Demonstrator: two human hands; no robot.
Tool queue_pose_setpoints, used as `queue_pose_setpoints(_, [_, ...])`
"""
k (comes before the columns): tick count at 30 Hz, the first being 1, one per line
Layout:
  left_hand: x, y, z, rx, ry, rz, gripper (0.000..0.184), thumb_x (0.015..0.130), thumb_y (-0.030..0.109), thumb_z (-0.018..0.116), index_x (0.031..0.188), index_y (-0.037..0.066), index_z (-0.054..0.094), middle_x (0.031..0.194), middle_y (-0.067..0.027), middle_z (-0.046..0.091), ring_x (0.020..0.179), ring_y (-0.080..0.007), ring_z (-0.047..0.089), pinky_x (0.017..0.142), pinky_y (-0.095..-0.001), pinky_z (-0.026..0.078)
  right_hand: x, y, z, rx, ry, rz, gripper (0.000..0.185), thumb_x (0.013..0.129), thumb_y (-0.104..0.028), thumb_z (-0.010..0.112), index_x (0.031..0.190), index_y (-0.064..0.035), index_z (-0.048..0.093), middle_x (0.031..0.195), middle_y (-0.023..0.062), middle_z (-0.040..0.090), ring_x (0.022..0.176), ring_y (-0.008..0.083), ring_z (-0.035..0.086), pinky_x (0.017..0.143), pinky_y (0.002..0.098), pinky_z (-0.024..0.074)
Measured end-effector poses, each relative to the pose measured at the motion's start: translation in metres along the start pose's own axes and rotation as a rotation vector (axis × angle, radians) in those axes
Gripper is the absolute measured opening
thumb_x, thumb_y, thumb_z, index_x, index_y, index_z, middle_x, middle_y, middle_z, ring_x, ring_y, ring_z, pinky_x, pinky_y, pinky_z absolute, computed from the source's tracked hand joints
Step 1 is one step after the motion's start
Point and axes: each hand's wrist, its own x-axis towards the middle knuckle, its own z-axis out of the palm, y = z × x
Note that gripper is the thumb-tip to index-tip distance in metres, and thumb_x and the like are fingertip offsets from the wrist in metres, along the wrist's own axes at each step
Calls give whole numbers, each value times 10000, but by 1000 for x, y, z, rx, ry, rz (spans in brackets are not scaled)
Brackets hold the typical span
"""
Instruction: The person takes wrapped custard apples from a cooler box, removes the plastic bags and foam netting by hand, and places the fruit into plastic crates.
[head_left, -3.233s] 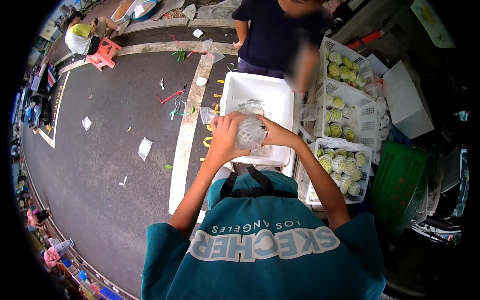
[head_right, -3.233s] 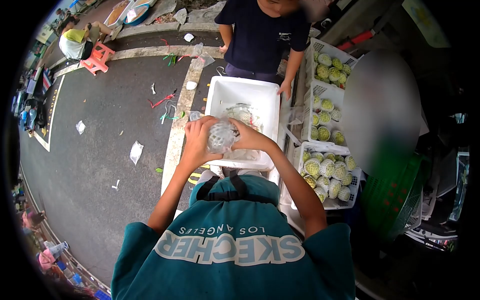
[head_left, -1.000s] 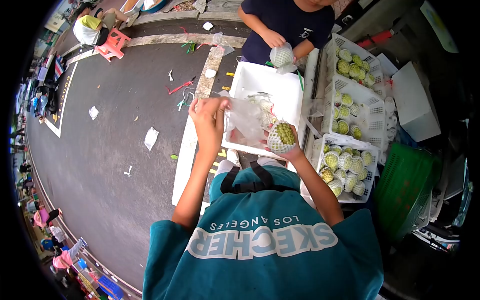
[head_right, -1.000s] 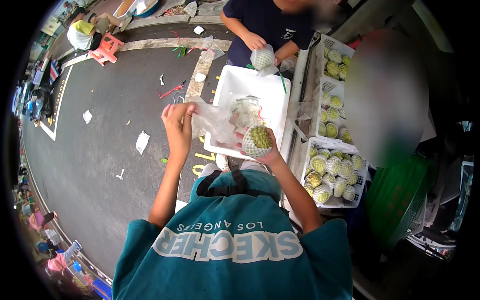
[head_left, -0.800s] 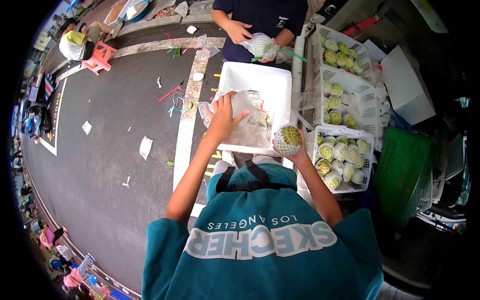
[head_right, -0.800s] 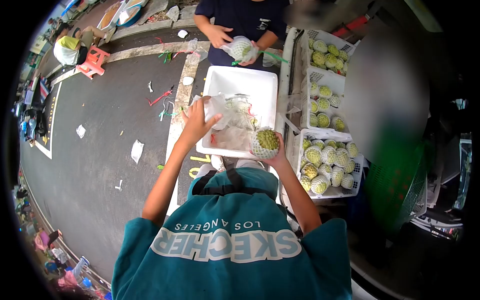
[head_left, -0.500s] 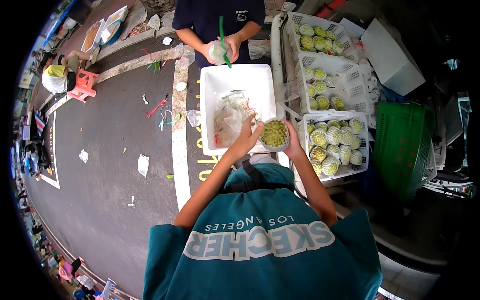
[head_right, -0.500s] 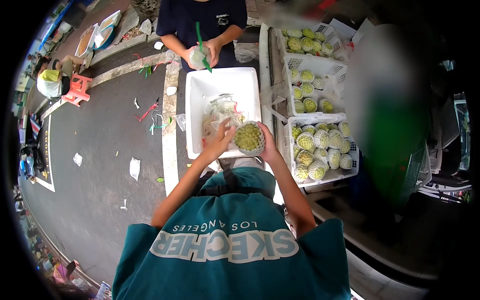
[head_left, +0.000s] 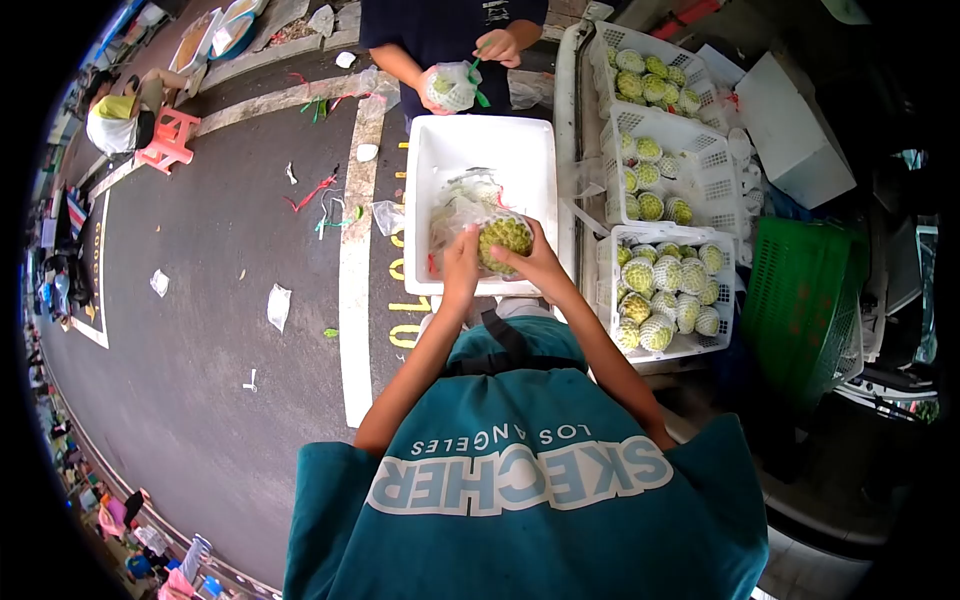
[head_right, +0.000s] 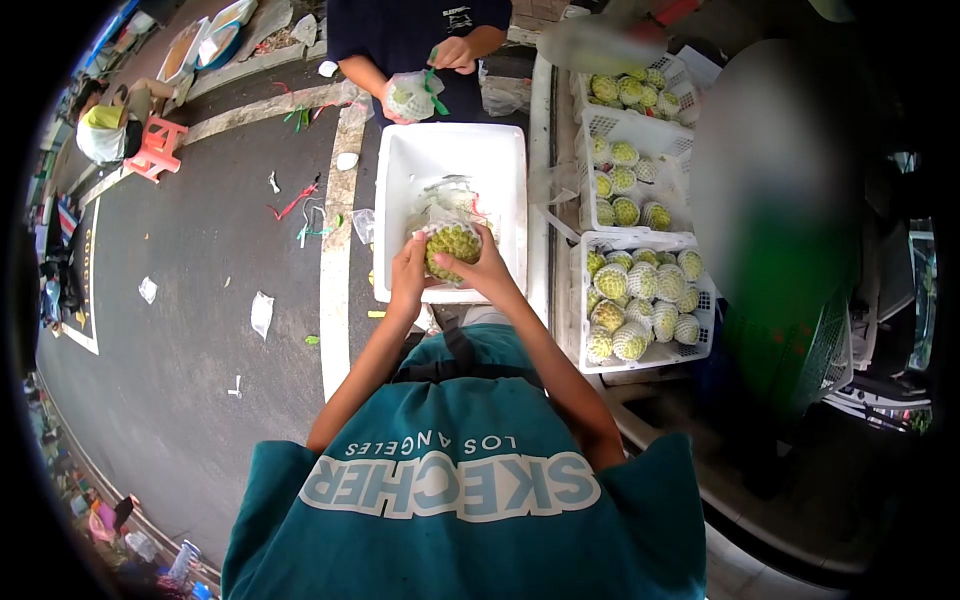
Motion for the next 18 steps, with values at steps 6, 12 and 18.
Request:
queue_pose_setpoints(6, [8, -1, -33, -115, 102, 99, 268, 895, 215, 442, 957, -19, 559, 824, -37, 576, 712, -97, 509, 641, -216, 417, 3, 1, 9, 288, -167, 4, 700, 686, -280, 704, 1218, -27, 325, 1146, 108, 443, 1042, 171, 460, 896, 289, 377])
queue_pose_setpoints(12, [26, -29, -52, 16, -36, -120, 328, 856, 226, 477, 1110, 25, 425, 941, -97, 555, 795, -173, 576, 653, -290, 488, 4, 8, 18, 746, -447, 100, 753, 733, -411, 605, 1297, -65, 245, 1260, 102, 376, 1164, 223, 385, 972, 409, 310])
queue_pose_setpoints(18, [-2, -3, -53, 203, 65, -10, 427, 876, 361, 417, 1163, 51, 355, 1001, -95, 503, 818, -190, 541, 667, -320, 498, 6, 15, 10, 443, -92, 101, 678, 749, -282, 655, 1247, -49, 258, 1170, 106, 427, 1086, 214, 446, 890, 340, 387])
